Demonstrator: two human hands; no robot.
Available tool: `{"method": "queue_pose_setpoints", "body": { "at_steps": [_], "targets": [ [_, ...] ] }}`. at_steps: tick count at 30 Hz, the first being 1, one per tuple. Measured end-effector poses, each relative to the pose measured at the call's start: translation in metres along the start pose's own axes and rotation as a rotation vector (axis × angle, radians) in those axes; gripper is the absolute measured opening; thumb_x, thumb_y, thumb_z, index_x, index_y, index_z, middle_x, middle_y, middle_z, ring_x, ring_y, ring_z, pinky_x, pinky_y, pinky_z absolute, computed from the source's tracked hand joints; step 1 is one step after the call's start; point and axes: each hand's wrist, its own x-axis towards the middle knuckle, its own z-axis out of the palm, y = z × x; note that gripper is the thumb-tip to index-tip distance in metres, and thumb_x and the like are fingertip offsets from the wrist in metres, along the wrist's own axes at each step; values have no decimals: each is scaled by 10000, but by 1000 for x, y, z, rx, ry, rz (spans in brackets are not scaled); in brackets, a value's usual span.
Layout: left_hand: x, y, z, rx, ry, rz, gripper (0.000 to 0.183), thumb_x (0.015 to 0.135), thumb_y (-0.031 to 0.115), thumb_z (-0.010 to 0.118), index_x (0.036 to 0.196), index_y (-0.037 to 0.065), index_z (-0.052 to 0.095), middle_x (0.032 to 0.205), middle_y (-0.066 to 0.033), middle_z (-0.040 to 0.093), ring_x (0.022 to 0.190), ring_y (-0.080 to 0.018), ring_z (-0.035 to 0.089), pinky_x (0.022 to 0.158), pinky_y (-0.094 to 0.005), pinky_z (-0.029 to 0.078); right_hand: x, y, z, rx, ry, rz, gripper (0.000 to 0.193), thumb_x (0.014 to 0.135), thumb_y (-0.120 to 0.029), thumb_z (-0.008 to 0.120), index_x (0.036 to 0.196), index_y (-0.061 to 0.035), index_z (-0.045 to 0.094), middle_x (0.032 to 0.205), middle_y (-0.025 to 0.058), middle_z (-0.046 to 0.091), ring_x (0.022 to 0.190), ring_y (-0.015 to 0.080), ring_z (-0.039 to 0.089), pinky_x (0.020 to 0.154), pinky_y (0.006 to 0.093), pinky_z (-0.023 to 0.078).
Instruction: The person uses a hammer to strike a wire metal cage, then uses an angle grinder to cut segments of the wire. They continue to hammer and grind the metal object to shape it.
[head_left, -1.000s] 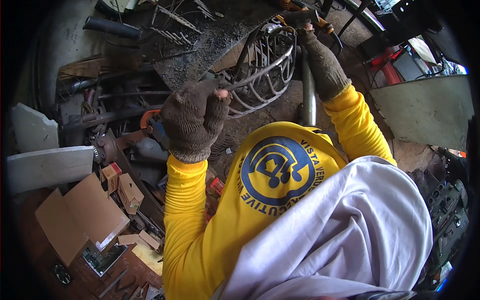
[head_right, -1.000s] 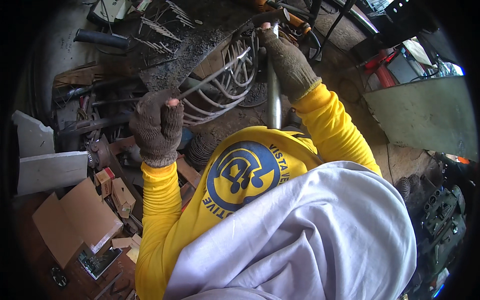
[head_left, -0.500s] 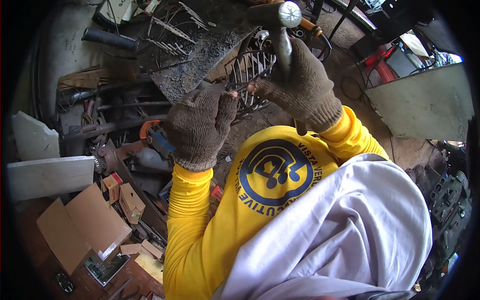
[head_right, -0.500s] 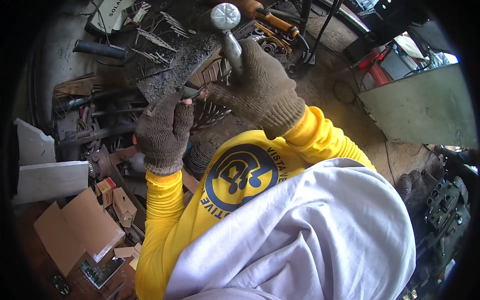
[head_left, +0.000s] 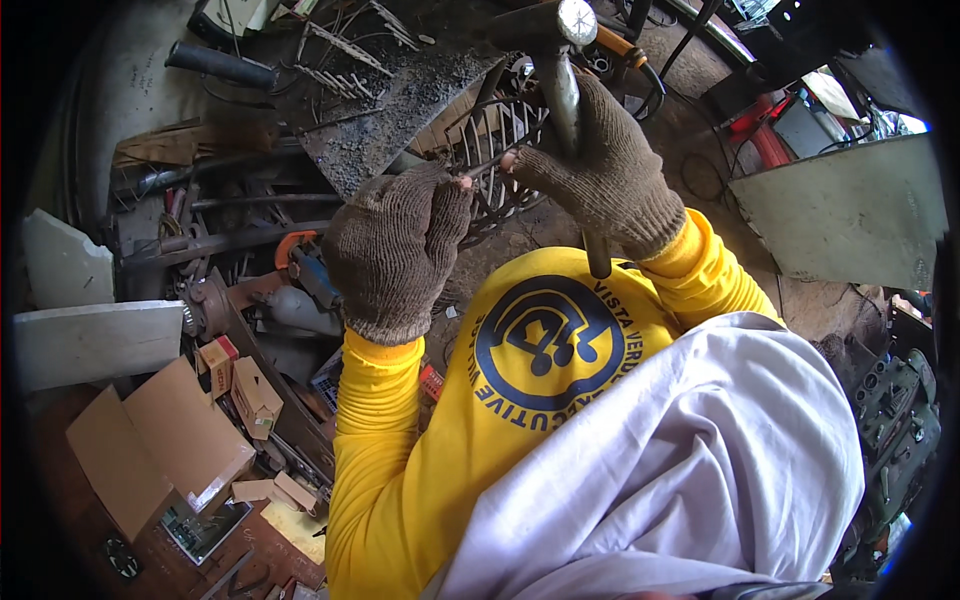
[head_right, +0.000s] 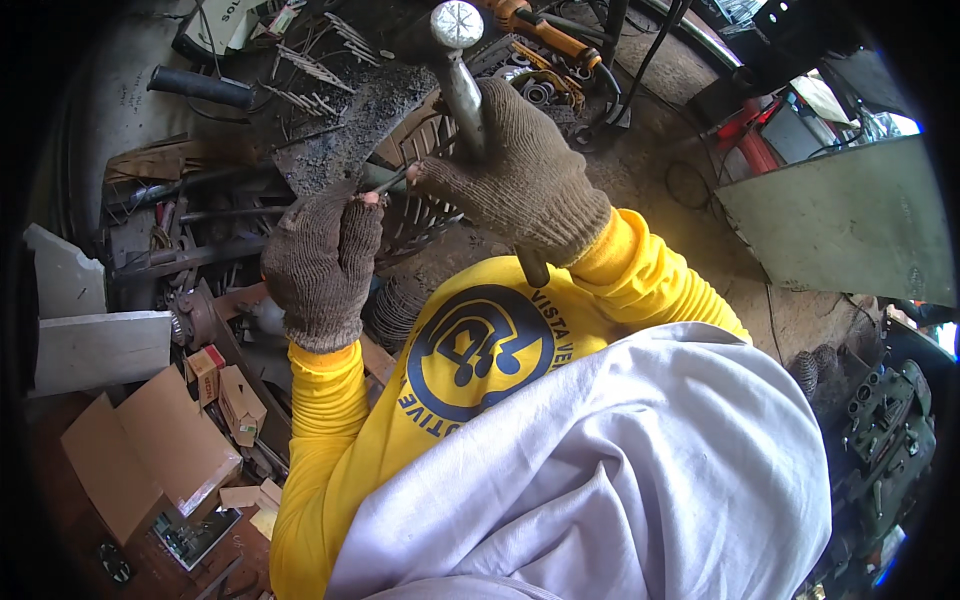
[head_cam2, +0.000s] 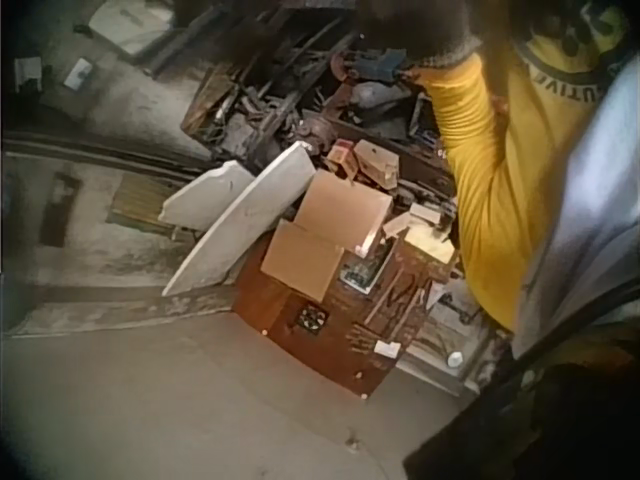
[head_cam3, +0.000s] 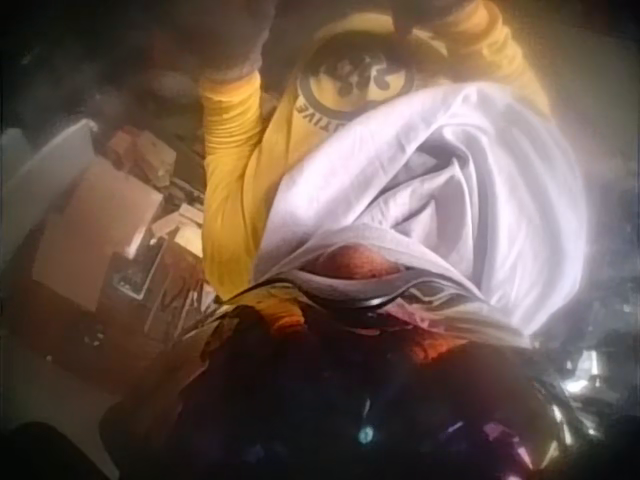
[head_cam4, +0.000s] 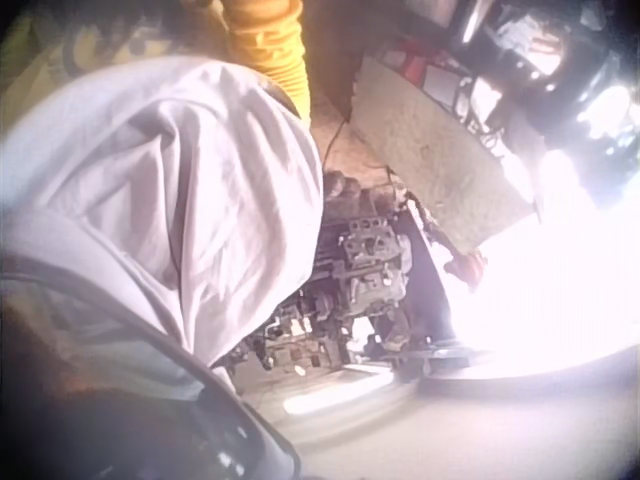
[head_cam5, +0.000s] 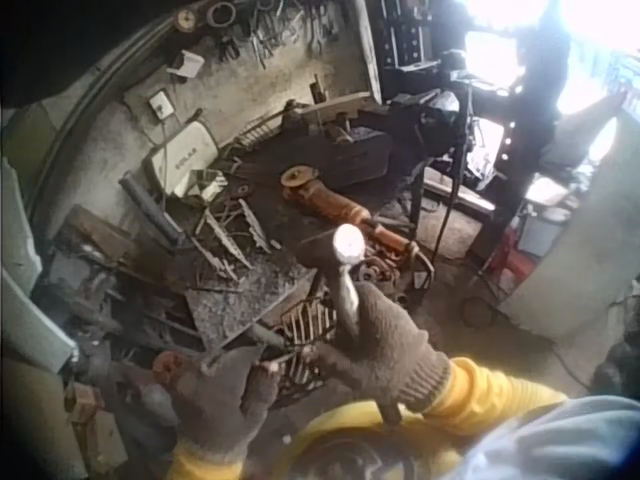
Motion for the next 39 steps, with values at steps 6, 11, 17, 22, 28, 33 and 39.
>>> {"method": "queue_pose_setpoints", "body": {
  "at_steps": [6, 11, 17, 22, 28, 33, 39],
  "targets": [
    [-2, 6, -4, 4, -73, -49, 215, 878, 251, 745, 993, 70, 728, 881, -103, 728, 758, -284, 703, 682, -372, 555, -1, -5, -5, -36, -10, 56, 698, 686, -458, 878, 1041, 10, 502, 901, 172, 641, 848, 318, 658, 744, 417, 522],
    [-1, 3, 4, -29, 50, -3, 203, 917, 278, 694, 875, 81, 723, 761, -91, 689, 645, -255, 664, 584, -365, 528, -7, -5, -10, 32, -50, 68, 696, 682, -463, 884, 1042, -1, 510, 885, 157, 636, 836, 266, 648, 743, 391, 522],
    [1, 4, -3, -143, 3, -203, 227, 930, 285, 682, 906, 63, 724, 771, -113, 690, 651, -288, 667, 594, -370, 523, -20, 9, -10, 307, -15, -52, 543, 895, -416, 720, 1165, 17, 536, 896, 147, 661, 784, 239, 655, 725, 358, 526],
    [-2, -2, 0, -112, -17, -283, 262, 952, 313, 653, 906, 60, 706, 775, -133, 683, 665, -311, 669, 595, -381, 516, -48, 5, -19, 165, -147, -185, 459, 939, -346, 651, 1238, -10, 561, 899, 170, 691, 784, 303, 699, 714, 386, 545],
    [-3, -8, 8, 33, -42, -256, 292, 957, 347, 637, 912, 63, 686, 797, -132, 683, 693, -312, 669, 614, -384, 521, -56, 0, -14, -120, -268, -42, 361, 884, -284, 706, 1147, -52, 617, 907, 192, 691, 838, 391, 689, 726, 427, 548],
    [5, -8, 16, -153, 77, -242, 282, 956, 335, 637, 864, 71, 674, 793, -119, 678, 692, -305, 667, 610, -392, 520, -52, -8, -16, 469, 92, -468, 333, 943, -253, 659, 1167, -11, 619, 849, 131, 701, 720, 265, 682, 678, 396, 545],
    [4, -14, 20, -73, 28, -262, 289, 969, 326, 616, 834, 77, 676, 774, -128, 670, 676, -313, 661, 609, -404, 515, -55, -24, -25, -213, -185, 9, 334, 923, -199, 627, 1218, -45, 589, 993, 232, 671, 860, 417, 652, 747, 443, 528]
  ]
}}
